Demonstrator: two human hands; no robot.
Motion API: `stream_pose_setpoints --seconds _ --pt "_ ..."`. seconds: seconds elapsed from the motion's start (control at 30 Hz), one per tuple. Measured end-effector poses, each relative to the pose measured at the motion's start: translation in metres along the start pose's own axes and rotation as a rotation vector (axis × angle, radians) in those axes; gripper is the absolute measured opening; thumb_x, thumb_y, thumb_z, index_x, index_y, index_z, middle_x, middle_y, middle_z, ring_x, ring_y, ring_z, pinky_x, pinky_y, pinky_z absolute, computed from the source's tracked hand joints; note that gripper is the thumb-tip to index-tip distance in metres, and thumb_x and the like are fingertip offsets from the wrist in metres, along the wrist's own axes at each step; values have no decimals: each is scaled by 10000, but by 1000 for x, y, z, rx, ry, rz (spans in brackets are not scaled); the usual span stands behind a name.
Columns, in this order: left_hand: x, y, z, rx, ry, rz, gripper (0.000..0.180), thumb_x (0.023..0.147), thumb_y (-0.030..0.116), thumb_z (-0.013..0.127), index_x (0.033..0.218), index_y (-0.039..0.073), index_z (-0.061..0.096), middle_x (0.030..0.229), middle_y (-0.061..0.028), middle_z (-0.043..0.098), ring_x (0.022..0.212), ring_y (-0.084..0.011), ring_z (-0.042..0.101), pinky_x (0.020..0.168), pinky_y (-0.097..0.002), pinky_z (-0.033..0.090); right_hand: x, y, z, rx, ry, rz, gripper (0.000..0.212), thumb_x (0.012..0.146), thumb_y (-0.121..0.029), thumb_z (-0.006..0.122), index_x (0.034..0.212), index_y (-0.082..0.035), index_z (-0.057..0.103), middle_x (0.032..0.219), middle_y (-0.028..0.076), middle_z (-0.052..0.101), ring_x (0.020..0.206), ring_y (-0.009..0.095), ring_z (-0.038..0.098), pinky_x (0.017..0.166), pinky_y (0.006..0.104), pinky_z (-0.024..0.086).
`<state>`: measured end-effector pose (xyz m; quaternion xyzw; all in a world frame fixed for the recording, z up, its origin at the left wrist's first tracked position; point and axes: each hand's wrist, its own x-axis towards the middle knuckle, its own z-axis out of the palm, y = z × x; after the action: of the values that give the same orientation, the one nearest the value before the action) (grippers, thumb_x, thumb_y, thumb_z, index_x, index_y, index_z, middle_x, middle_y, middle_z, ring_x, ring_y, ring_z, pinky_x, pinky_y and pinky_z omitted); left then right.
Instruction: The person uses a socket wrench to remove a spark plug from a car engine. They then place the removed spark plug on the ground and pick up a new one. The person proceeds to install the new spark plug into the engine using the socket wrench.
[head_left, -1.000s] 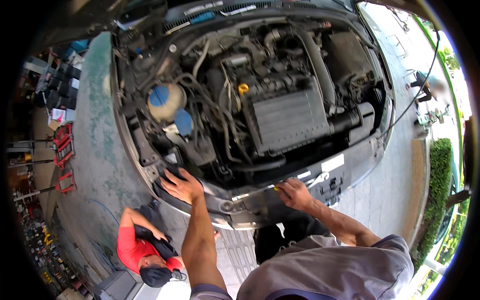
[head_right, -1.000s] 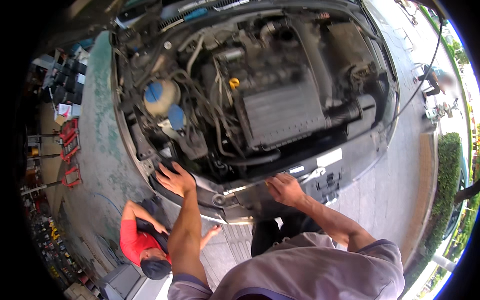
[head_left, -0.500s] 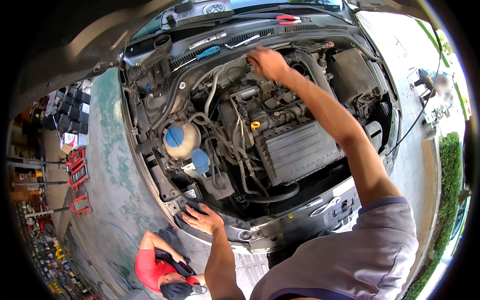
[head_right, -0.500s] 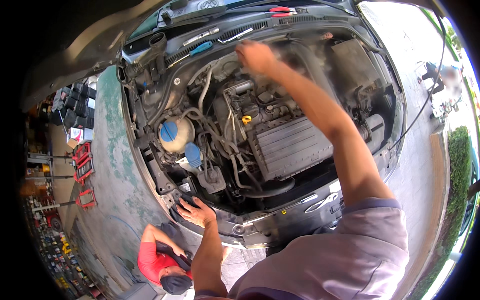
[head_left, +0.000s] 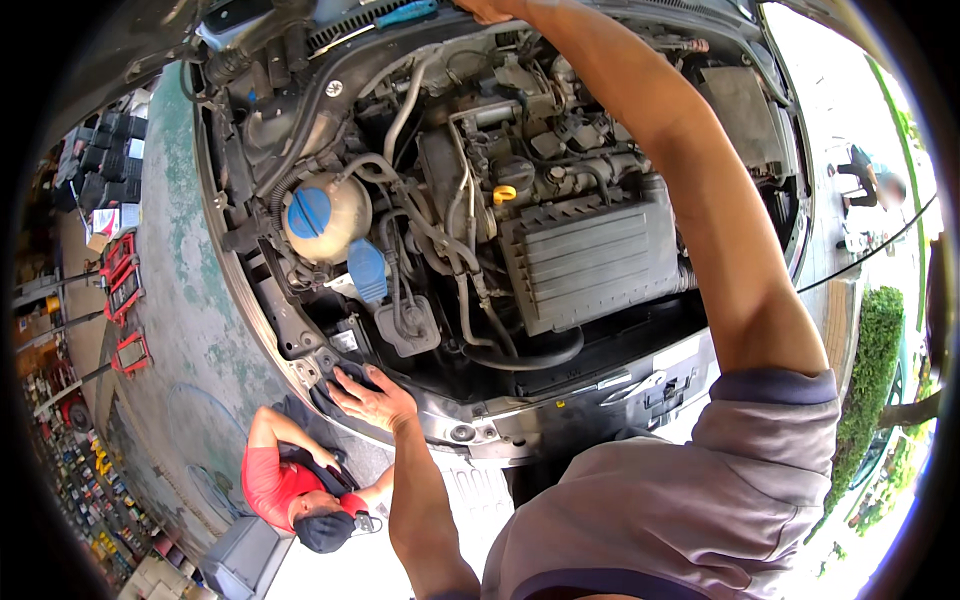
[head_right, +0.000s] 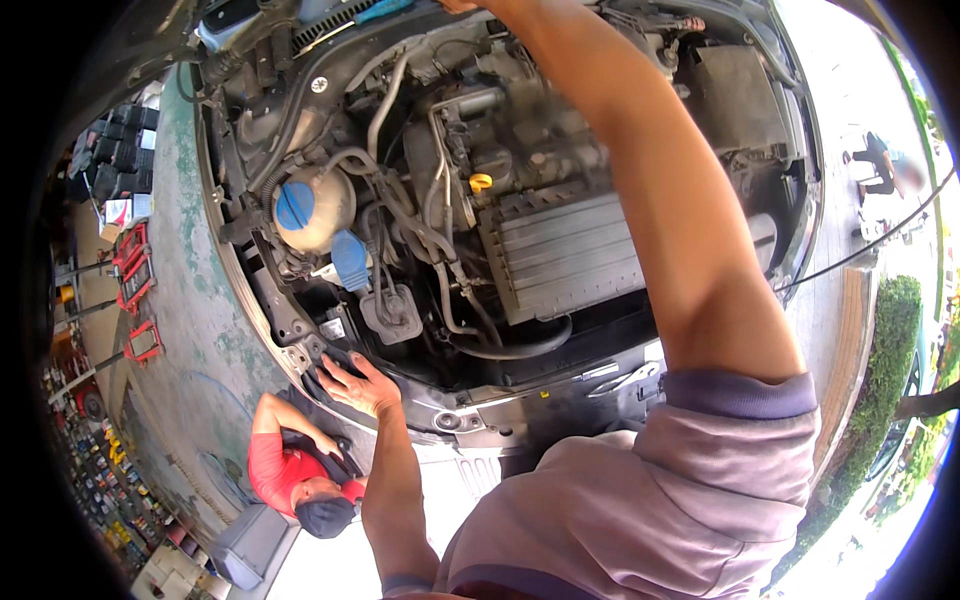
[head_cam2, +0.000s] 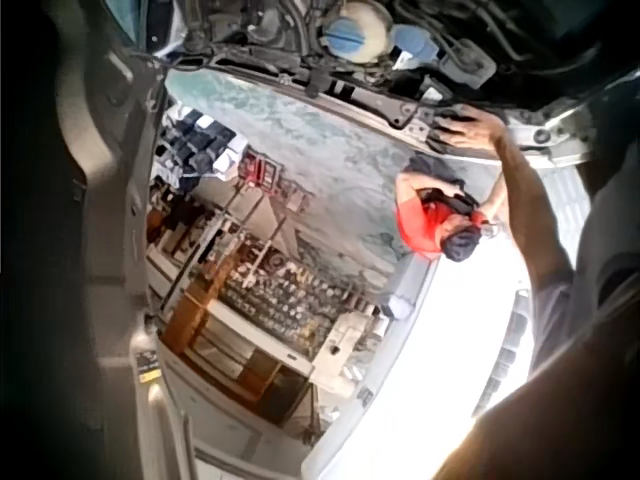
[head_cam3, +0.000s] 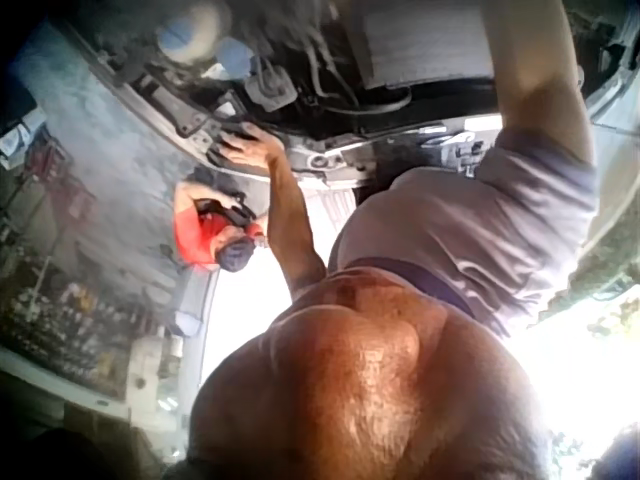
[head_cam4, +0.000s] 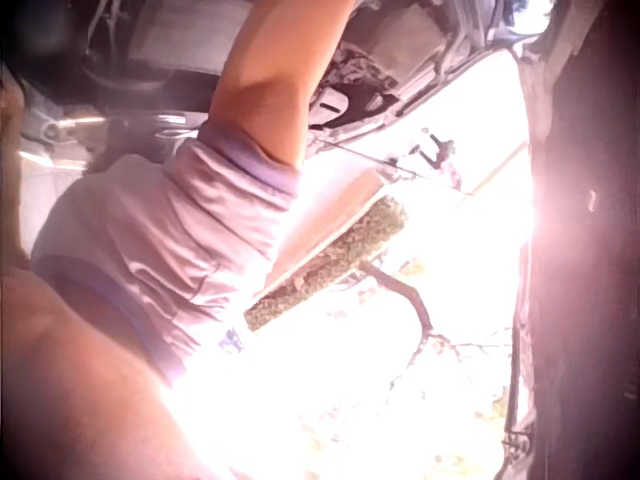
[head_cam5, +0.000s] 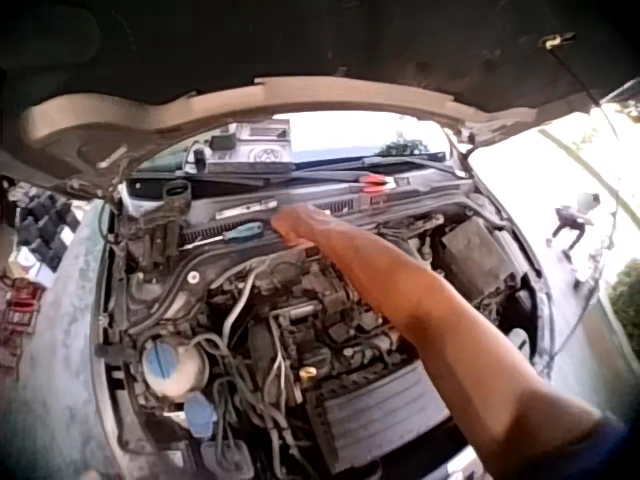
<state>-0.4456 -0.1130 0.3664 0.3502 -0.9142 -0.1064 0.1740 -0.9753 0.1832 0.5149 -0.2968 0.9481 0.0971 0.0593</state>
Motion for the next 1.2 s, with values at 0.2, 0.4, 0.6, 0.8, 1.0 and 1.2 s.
stream_pose_setpoints --seconds 0.2,0.4,0.6,0.8,1.0,1.2 --pt "-1 0 1 9 -4 2 586 944 397 481 1430 83 387 1454 -279 303 1328 -441 299 1075 -554 249 9 3 9 12 -8 -30 270 866 -174 555 1107 -67 609 1032 191 635 957 366 626 781 447 523" --pt "-1 -2 4 43 8 1 588 946 416 474 1436 103 390 1462 -249 310 1328 -421 313 1082 -528 256 14 5 12 8 -3 -51 267 856 -165 558 1097 -59 602 1022 184 627 952 358 623 767 436 526" --pt "-2 0 3 37 11 12 581 946 399 476 1427 84 394 1457 -262 309 1320 -432 317 1072 -536 260 17 3 16 -2 6 -66 265 846 -155 561 1087 -50 596 1013 178 618 948 350 619 754 425 528" --pt "1 0 2 36 7 36 565 944 366 480 1414 63 399 1443 -284 312 1306 -453 321 1053 -553 264 24 0 19 -27 29 -90 263 837 -146 564 1077 -42 589 1003 171 610 943 341 616 741 414 531" --pt "1 -1 2 42 7 32 567 942 363 483 1418 66 394 1444 -282 310 1304 -451 324 1055 -554 263 27 -2 22 -62 68 -106 261 827 -136 567 1067 -33 582 993 164 602 939 333 613 728 403 534" --pt "1 -1 3 29 6 36 575 941 362 489 1425 71 383 1453 -281 299 1314 -448 315 1063 -555 257 34 -1 20 -123 170 -115 260 818 -126 570 1056 -25 575 983 157 594 934 325 609 715 392 537"
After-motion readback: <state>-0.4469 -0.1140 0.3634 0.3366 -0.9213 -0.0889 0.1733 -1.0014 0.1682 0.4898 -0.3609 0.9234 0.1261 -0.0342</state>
